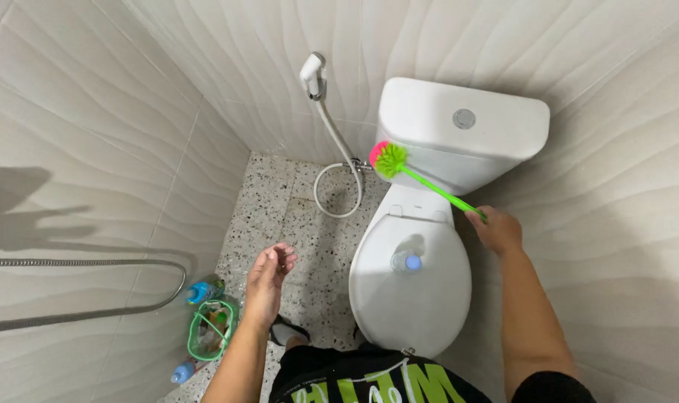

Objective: Cleaning the exterior and interior of a toilet bowl using a brush and water sprayer.

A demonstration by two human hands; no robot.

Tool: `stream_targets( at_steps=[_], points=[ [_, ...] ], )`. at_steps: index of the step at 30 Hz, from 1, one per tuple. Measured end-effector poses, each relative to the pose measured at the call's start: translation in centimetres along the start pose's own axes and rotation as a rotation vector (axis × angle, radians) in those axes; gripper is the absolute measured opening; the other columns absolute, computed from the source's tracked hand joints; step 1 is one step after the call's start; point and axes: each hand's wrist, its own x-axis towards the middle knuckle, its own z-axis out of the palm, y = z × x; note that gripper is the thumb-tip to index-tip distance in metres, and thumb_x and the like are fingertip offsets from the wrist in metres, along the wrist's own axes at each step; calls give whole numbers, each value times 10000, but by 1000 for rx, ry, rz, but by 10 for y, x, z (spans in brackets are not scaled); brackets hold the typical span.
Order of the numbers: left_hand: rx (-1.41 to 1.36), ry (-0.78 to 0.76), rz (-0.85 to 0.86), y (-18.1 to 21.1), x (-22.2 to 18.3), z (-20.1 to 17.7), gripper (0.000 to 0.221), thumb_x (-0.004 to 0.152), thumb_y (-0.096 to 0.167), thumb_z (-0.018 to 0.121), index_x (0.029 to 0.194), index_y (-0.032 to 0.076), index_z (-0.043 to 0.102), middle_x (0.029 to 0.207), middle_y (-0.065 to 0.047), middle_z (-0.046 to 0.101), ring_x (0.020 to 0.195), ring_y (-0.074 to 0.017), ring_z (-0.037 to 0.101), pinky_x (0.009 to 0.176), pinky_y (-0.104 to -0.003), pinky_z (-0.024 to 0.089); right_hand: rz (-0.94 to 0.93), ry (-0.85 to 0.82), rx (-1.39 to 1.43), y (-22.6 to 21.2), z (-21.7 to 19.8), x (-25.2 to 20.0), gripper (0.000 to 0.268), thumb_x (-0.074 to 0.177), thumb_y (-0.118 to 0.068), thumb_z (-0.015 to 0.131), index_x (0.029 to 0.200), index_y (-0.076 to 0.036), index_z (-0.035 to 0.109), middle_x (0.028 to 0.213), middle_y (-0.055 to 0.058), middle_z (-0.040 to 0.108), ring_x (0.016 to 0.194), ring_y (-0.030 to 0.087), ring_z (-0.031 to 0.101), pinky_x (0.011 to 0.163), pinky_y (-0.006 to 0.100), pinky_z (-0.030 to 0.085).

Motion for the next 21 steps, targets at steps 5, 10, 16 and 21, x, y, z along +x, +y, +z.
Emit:
stream_targets(
  at_steps=[5, 10, 16, 21],
  points=[
    [19, -65, 5, -3, 11, 22, 389, 1056, 339, 547, 1276, 26, 618, 1168, -74, 683, 1079, -190, 656, 956, -339, 501, 133, -25, -41, 24, 23, 18, 514, 963, -620, 559, 1135, -182, 766, 981, 125, 759, 929, 357, 715, 790, 507, 555],
    [47, -83, 2, -6, 8, 22, 406, 1060, 341, 537, 1301, 25, 619, 1164, -79, 688, 1081, -186, 657, 952, -328, 501, 123, 19, -141, 32, 1, 6, 549, 975, -653, 572, 1073, -166, 805, 1005, 141, 762, 956, 371, 708, 798, 502, 555],
    [0, -71, 13, -2, 7, 26, 396, 1059, 339, 547, 1293, 25, 610, 1173, -75, 683, 1069, -190, 652, 943, -333, 509, 106, 84, 43, 43, 6, -6, 564, 932, -658, 575, 1162, -187, 784, 1002, 149, 766, 953, 375, 717, 811, 506, 556],
    [31, -106, -15, 3, 1, 29, 407, 1054, 351, 543, 1282, 21, 616, 1167, -77, 690, 1064, -183, 659, 943, -328, 507, 130, 86, -91, 53, 0, 0, 567, 960, -646, 585, 1077, -138, 810, 1038, 155, 757, 972, 376, 711, 803, 508, 556]
  ],
)
